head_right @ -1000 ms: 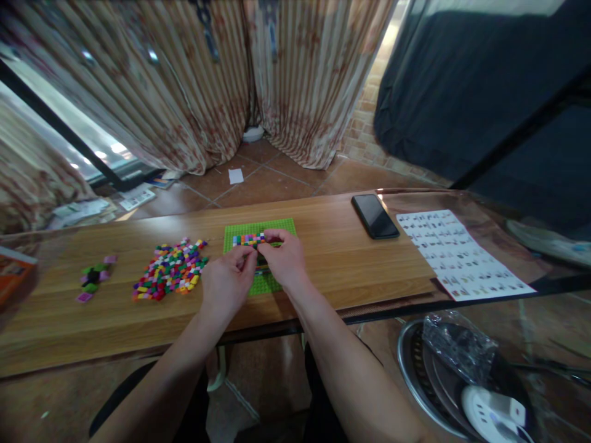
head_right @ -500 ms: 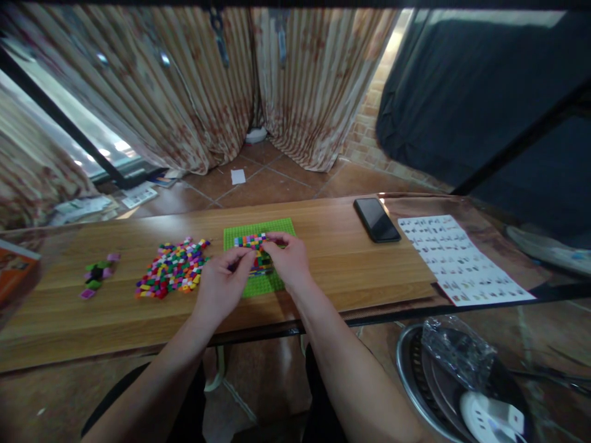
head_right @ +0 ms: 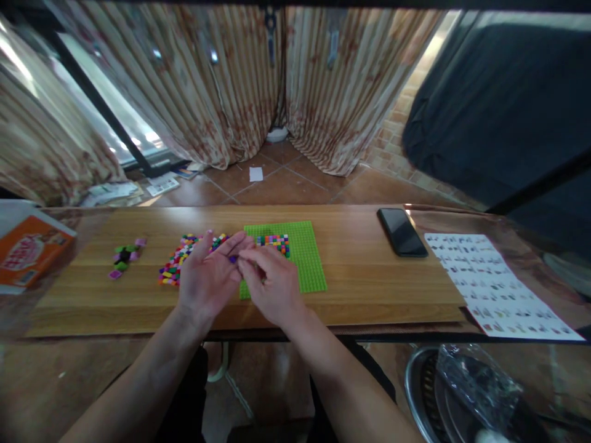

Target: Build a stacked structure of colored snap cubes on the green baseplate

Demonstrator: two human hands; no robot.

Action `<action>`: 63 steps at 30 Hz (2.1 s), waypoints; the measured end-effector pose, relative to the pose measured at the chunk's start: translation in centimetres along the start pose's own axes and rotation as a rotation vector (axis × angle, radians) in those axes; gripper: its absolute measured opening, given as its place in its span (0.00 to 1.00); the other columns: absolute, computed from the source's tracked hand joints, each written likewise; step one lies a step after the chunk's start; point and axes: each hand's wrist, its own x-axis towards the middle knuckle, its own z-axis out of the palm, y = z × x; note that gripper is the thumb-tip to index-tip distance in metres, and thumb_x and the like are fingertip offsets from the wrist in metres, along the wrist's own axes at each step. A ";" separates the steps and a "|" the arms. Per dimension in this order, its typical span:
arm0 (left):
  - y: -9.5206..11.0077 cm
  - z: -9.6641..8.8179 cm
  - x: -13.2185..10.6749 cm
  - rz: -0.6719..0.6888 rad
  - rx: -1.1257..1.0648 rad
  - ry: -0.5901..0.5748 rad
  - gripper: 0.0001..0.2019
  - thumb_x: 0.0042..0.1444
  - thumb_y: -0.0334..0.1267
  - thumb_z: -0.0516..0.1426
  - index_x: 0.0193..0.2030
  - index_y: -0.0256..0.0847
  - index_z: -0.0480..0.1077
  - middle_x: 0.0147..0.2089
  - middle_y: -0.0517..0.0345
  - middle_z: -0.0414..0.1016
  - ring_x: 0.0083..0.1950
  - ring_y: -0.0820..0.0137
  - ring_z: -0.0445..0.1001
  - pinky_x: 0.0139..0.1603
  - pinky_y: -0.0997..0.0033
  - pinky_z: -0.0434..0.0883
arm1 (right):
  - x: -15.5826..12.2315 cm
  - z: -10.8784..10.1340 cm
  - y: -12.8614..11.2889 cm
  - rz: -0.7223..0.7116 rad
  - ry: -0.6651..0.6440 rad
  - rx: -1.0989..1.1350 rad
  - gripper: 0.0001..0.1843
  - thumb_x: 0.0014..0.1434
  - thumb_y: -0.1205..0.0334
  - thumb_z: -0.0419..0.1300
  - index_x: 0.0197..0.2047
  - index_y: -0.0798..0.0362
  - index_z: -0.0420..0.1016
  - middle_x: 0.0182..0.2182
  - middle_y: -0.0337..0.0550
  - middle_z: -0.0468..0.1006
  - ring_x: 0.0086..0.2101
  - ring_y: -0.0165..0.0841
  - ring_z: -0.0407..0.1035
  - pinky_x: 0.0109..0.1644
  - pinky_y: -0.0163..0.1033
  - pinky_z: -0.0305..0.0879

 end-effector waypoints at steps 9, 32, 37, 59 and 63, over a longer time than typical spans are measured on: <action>-0.6 0.7 -1.1 0.072 0.115 -0.137 0.27 0.60 0.59 0.47 0.47 0.38 0.73 0.53 0.46 0.75 0.56 0.61 0.72 0.55 0.61 0.70 | -0.1 0.9 0.7 0.008 -0.121 -0.164 0.09 0.62 0.63 0.56 0.44 0.49 0.76 0.38 0.43 0.78 0.40 0.33 0.71 0.45 0.39 0.68; -0.7 -0.3 -0.5 0.011 0.250 -0.176 0.08 0.50 0.42 0.63 0.29 0.38 0.74 0.27 0.60 0.71 0.27 0.76 0.65 0.31 0.75 0.64 | 0.3 -0.7 -0.1 0.033 0.151 0.096 0.08 0.58 0.63 0.62 0.41 0.46 0.80 0.43 0.43 0.74 0.36 0.30 0.71 0.36 0.37 0.70; -0.7 -0.2 -0.6 0.350 0.712 -0.159 0.09 0.54 0.41 0.60 0.28 0.39 0.75 0.25 0.61 0.70 0.28 0.74 0.65 0.32 0.74 0.63 | 0.6 -1.2 0.0 0.047 0.229 0.082 0.07 0.60 0.61 0.59 0.39 0.48 0.79 0.39 0.44 0.76 0.38 0.32 0.71 0.40 0.39 0.70; -3.2 -0.1 1.2 0.998 1.541 -0.156 0.08 0.60 0.39 0.57 0.37 0.40 0.77 0.35 0.55 0.77 0.37 0.70 0.75 0.39 0.70 0.71 | 2.8 -2.2 3.1 0.872 0.602 0.711 0.06 0.42 0.60 0.65 0.24 0.54 0.75 0.23 0.34 0.75 0.22 0.23 0.61 0.27 0.31 0.57; -3.4 0.5 1.6 1.013 1.606 -0.158 0.08 0.60 0.39 0.57 0.36 0.40 0.76 0.35 0.55 0.77 0.36 0.69 0.74 0.38 0.70 0.70 | 2.8 -2.2 3.3 0.894 0.567 0.725 0.05 0.42 0.62 0.64 0.24 0.54 0.75 0.22 0.34 0.75 0.22 0.23 0.61 0.28 0.31 0.58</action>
